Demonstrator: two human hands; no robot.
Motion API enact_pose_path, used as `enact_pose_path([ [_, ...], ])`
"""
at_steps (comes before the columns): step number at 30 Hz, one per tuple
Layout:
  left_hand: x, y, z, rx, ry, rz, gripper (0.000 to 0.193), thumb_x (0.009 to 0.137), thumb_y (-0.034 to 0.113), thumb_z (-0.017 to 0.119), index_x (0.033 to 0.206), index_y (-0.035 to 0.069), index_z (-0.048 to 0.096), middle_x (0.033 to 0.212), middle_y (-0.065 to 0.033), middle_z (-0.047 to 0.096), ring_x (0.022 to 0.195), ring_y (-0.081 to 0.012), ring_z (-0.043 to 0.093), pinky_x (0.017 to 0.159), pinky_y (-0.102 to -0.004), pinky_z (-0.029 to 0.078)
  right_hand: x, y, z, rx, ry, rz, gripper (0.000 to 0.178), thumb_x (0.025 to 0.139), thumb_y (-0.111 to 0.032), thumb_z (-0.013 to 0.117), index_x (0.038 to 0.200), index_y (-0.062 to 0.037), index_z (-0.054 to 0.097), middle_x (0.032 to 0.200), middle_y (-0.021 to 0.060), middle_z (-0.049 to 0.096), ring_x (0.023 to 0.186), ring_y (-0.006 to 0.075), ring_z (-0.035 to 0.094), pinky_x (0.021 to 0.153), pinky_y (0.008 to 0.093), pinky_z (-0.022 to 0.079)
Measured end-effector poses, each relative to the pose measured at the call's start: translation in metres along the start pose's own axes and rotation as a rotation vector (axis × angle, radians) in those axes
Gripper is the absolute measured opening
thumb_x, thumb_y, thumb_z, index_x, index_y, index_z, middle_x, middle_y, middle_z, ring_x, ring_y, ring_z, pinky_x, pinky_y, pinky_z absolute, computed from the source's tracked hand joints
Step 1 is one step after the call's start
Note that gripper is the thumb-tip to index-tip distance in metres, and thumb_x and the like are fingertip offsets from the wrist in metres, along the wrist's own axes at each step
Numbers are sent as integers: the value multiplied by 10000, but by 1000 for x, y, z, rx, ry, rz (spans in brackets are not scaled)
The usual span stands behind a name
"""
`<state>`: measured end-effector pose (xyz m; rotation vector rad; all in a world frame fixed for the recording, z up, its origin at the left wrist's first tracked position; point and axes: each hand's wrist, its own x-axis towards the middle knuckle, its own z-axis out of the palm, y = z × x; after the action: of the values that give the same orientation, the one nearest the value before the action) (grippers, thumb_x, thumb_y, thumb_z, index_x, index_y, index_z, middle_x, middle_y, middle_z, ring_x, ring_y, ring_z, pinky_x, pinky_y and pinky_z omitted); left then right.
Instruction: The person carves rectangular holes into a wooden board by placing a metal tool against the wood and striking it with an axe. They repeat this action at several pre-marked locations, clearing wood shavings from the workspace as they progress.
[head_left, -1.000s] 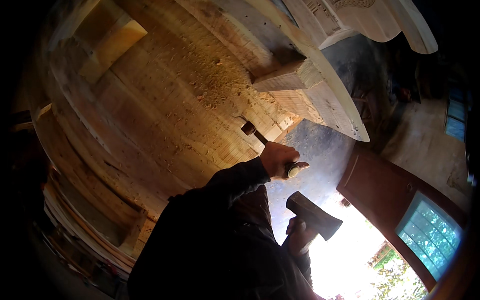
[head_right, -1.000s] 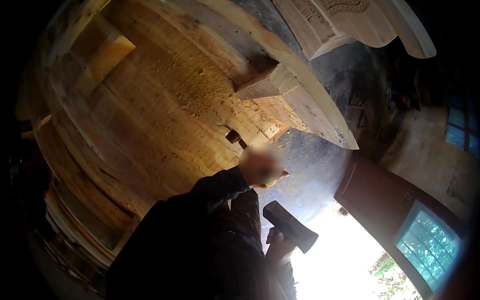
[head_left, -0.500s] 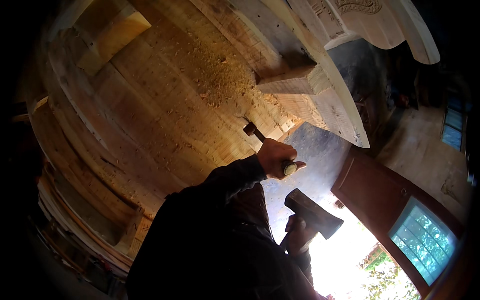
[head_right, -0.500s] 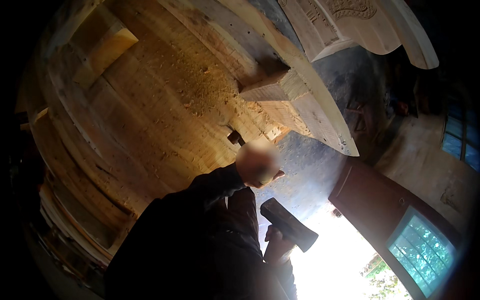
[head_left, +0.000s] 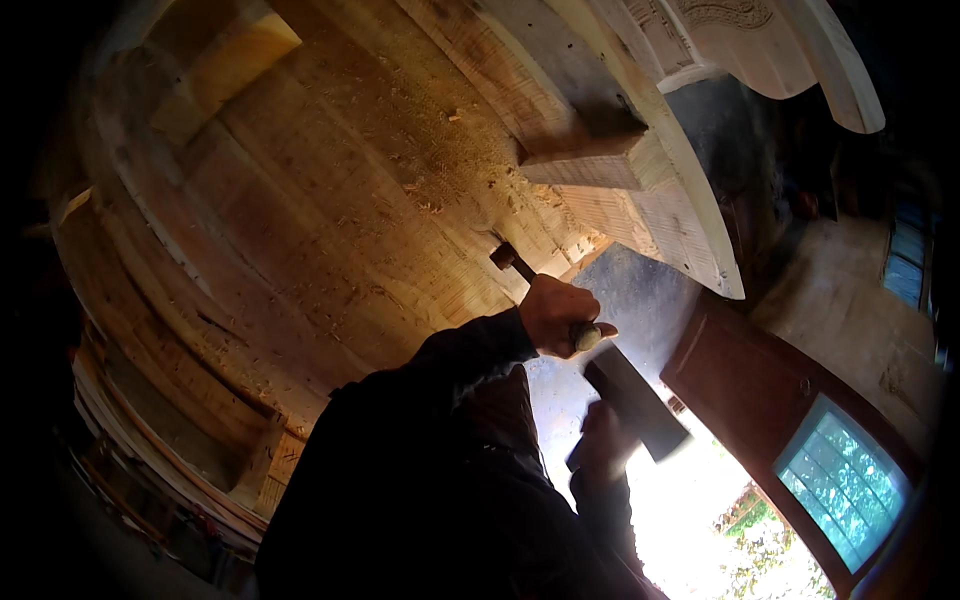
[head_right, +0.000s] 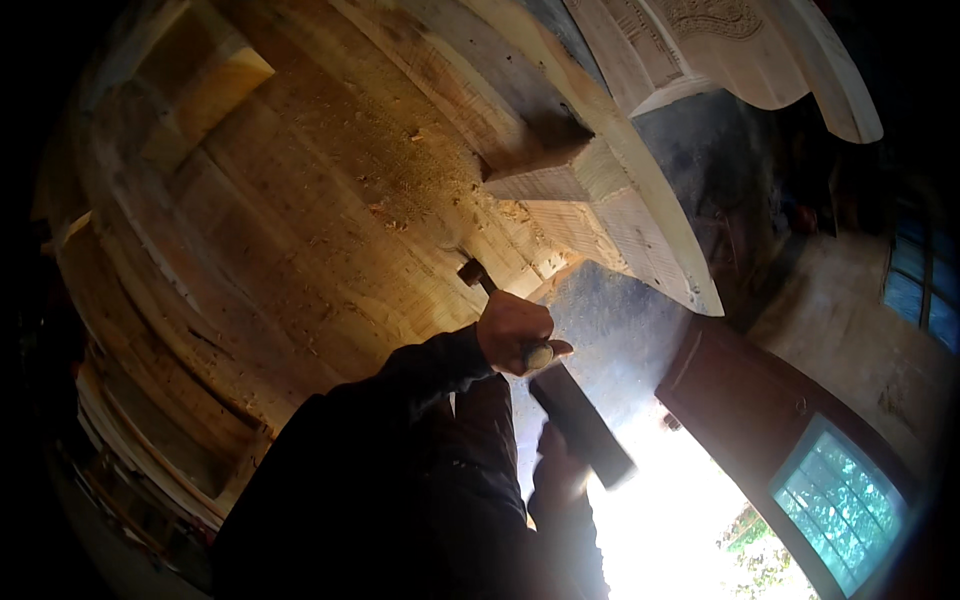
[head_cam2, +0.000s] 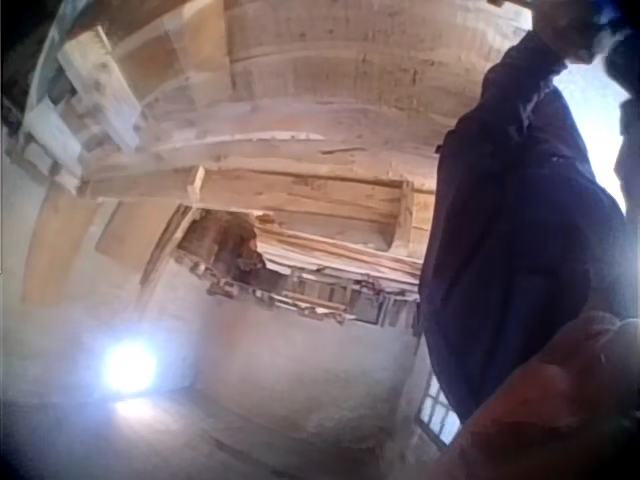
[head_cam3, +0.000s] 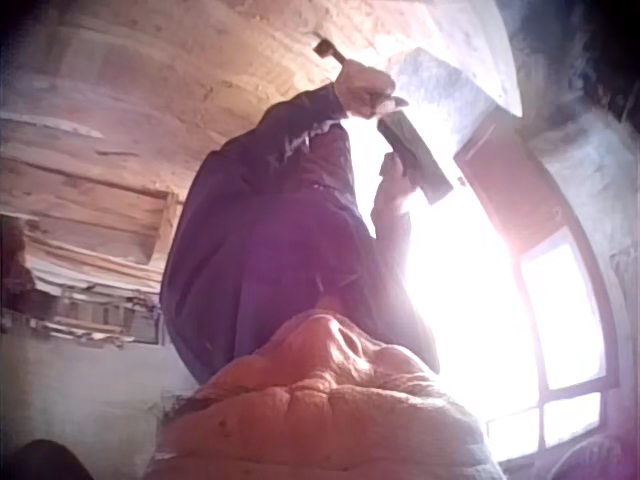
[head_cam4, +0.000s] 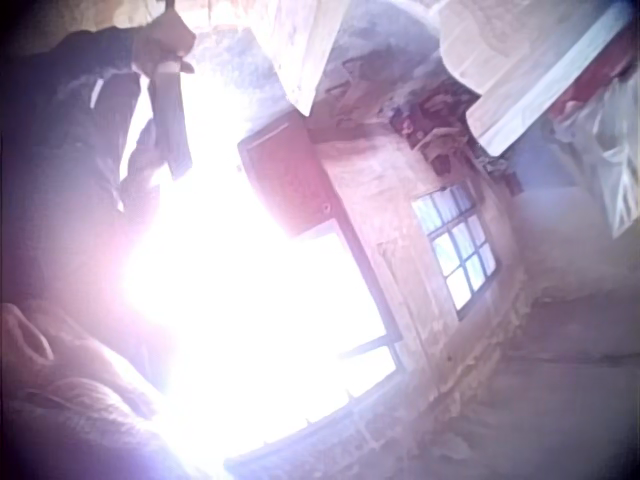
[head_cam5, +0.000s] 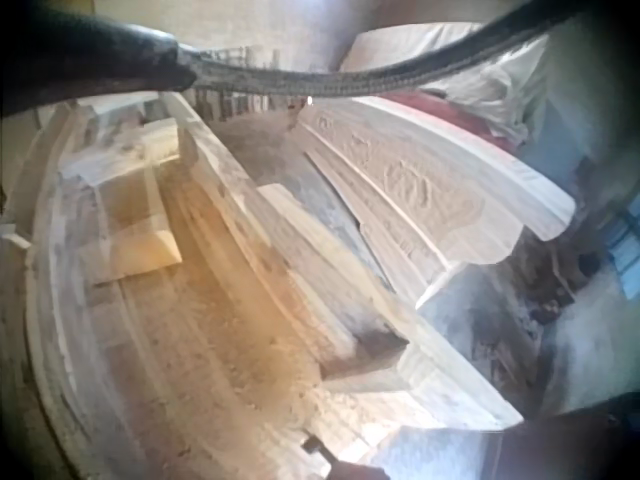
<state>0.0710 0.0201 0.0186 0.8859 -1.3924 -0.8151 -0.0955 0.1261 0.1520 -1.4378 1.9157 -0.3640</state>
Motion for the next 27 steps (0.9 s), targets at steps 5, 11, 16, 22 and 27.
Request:
enact_pose_path([
  [5,-16,-34,-8,126,-52,-99,484,811,264,847,555,122,462,533,-96,471,453,-323,498,428,-427,350,13,-3,10,76,-55,46,146,878,-55,584,951,19,688,704,102,645,591,226,612,574,364,498],
  [11,-3,-7,2,58,55,-88,446,767,184,870,579,105,473,539,-98,459,441,-314,472,418,-408,329,0,-28,-8,262,76,146,236,840,-94,509,647,1,605,562,74,551,470,148,515,440,289,406],
  [16,3,1,-3,26,37,-66,437,763,188,873,581,101,485,539,-94,469,433,-317,468,415,-407,331,-6,-23,-14,199,90,11,287,862,-141,513,638,-2,625,551,78,561,461,151,518,439,292,406],
  [22,3,-8,-11,6,135,-135,459,775,186,875,576,102,471,526,-100,453,415,-285,454,415,-403,322,-7,-26,-14,236,44,-46,379,956,-273,540,713,8,614,575,91,565,446,152,507,419,286,406],
  [27,6,-6,-7,13,128,-141,466,788,249,874,585,108,479,525,-99,452,427,-291,448,413,-395,346,-7,-4,-27,29,179,-221,429,973,-342,547,715,-1,587,566,77,525,418,157,488,394,287,414],
])
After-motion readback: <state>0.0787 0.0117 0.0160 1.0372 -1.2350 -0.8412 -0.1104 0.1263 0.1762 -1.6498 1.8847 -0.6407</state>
